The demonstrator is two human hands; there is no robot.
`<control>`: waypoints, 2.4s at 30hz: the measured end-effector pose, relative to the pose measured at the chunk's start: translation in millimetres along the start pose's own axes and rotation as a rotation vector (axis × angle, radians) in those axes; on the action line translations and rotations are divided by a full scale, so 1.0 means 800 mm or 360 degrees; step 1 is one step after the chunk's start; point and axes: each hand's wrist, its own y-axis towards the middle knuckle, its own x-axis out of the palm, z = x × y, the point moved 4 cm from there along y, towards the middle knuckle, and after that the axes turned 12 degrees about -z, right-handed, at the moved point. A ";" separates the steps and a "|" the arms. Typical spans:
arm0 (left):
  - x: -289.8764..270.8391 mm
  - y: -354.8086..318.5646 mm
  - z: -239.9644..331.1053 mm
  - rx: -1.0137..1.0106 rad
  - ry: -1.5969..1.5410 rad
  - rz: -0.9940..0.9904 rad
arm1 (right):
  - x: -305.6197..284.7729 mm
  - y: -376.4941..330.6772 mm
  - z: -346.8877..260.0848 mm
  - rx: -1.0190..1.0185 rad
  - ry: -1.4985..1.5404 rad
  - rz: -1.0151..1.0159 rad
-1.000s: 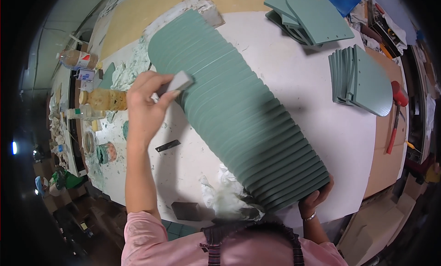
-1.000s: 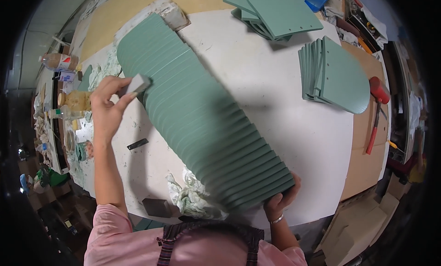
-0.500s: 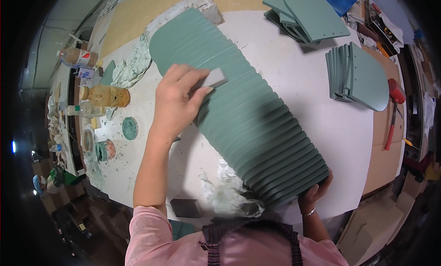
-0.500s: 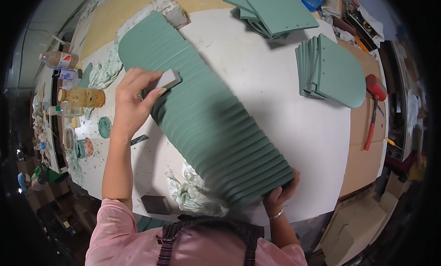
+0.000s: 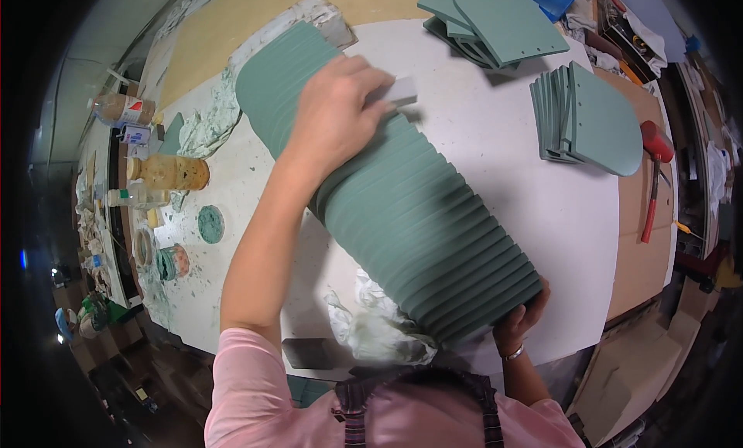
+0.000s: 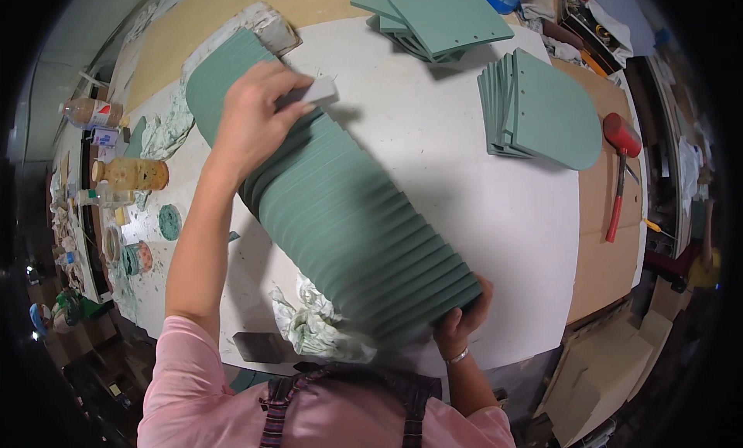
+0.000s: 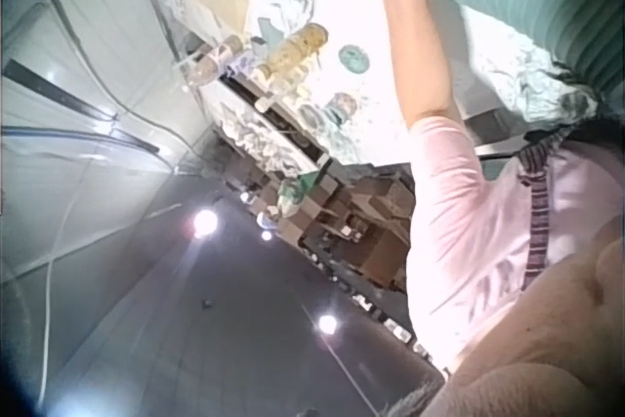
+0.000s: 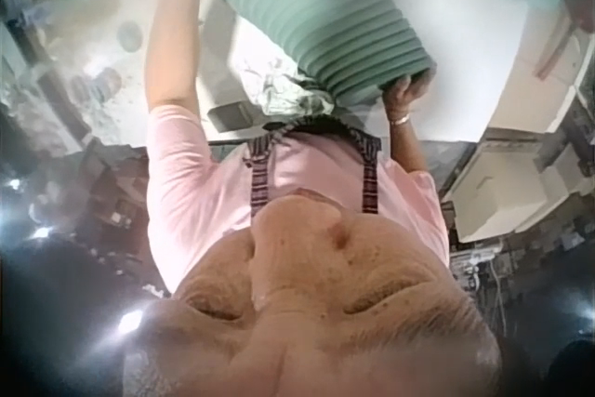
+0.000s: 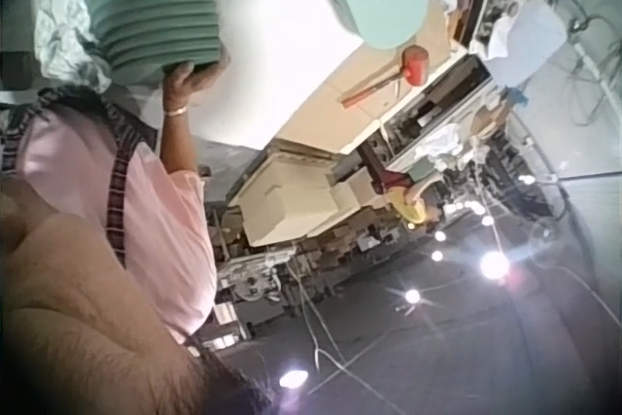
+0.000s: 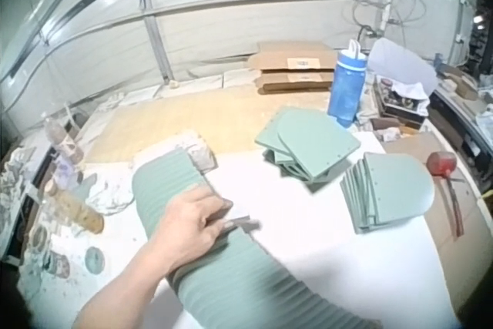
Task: The person sands the edges of a stack of green curved panels using a sanding block and wipes the surfaces with a cloth.
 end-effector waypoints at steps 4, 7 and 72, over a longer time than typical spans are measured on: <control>-0.028 -0.064 -0.009 -0.0222 0.0055 -0.0158 | -0.004 -0.003 0.001 -0.0009 0.0027 0.0018; -0.047 -0.098 -0.024 -0.0480 -0.0006 -0.0205 | -0.004 -0.004 0.000 0.0007 -0.0006 0.0000; -0.030 -0.177 -0.089 -0.0837 -0.0546 0.0912 | 0.007 -0.002 0.004 0.0154 0.0052 0.0139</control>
